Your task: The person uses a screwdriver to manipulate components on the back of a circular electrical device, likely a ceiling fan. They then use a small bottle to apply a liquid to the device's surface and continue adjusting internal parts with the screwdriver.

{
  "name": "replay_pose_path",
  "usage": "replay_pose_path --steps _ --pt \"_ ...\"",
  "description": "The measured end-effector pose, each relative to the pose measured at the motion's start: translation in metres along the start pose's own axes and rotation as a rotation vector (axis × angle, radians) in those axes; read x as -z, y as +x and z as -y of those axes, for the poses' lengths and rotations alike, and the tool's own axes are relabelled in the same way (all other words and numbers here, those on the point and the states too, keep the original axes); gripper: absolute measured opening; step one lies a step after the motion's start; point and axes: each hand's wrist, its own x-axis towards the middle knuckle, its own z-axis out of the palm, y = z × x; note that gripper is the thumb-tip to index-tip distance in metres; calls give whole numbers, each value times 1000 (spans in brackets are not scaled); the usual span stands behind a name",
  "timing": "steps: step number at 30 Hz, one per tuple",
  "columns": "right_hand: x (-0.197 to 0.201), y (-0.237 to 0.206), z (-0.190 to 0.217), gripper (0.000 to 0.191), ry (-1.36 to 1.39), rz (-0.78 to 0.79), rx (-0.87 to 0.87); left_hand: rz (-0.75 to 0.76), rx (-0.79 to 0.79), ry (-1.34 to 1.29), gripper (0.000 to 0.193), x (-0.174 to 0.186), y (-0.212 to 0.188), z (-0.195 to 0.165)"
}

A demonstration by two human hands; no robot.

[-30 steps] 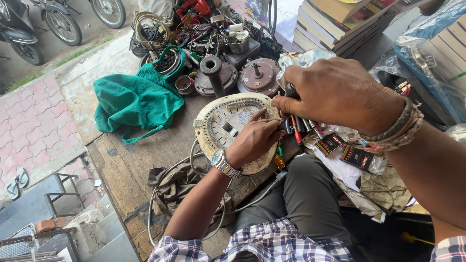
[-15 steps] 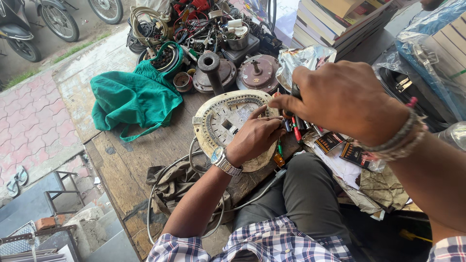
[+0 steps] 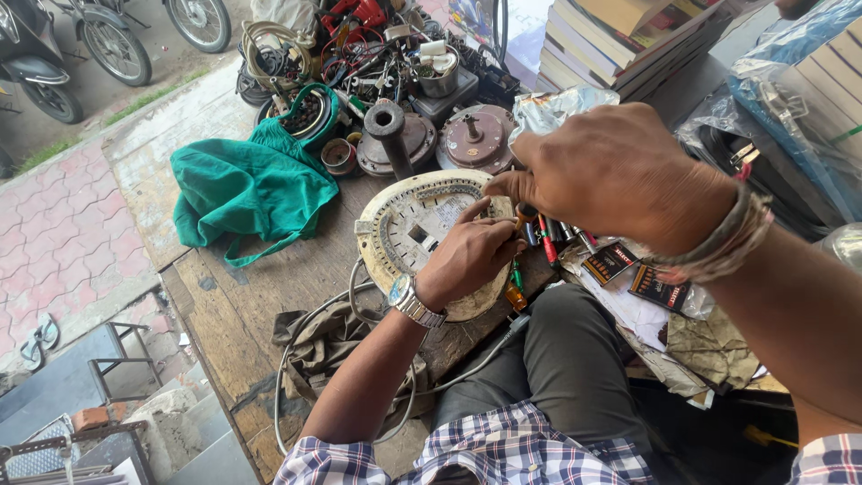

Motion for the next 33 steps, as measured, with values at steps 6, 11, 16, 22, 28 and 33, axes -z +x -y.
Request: replay_pose_path --steps 6,11,16,22,28,33 --pt "11 2 -11 62 358 -629 950 0 5 -28 16 5 -2 -2" --pt "8 -4 2 53 -20 -65 67 7 16 -18 14 4 -1 -1" --pt "14 0 -9 45 200 -672 809 16 42 -36 11 3 -3 0" --pt "6 -2 4 51 12 -156 85 -15 16 -6 14 2 -3 0" --pt "3 -1 -3 46 137 -623 442 -45 5 90 30 2 -4 -3" --pt "-8 -9 -7 46 163 -681 402 -6 31 143 24 -2 -1 -1"
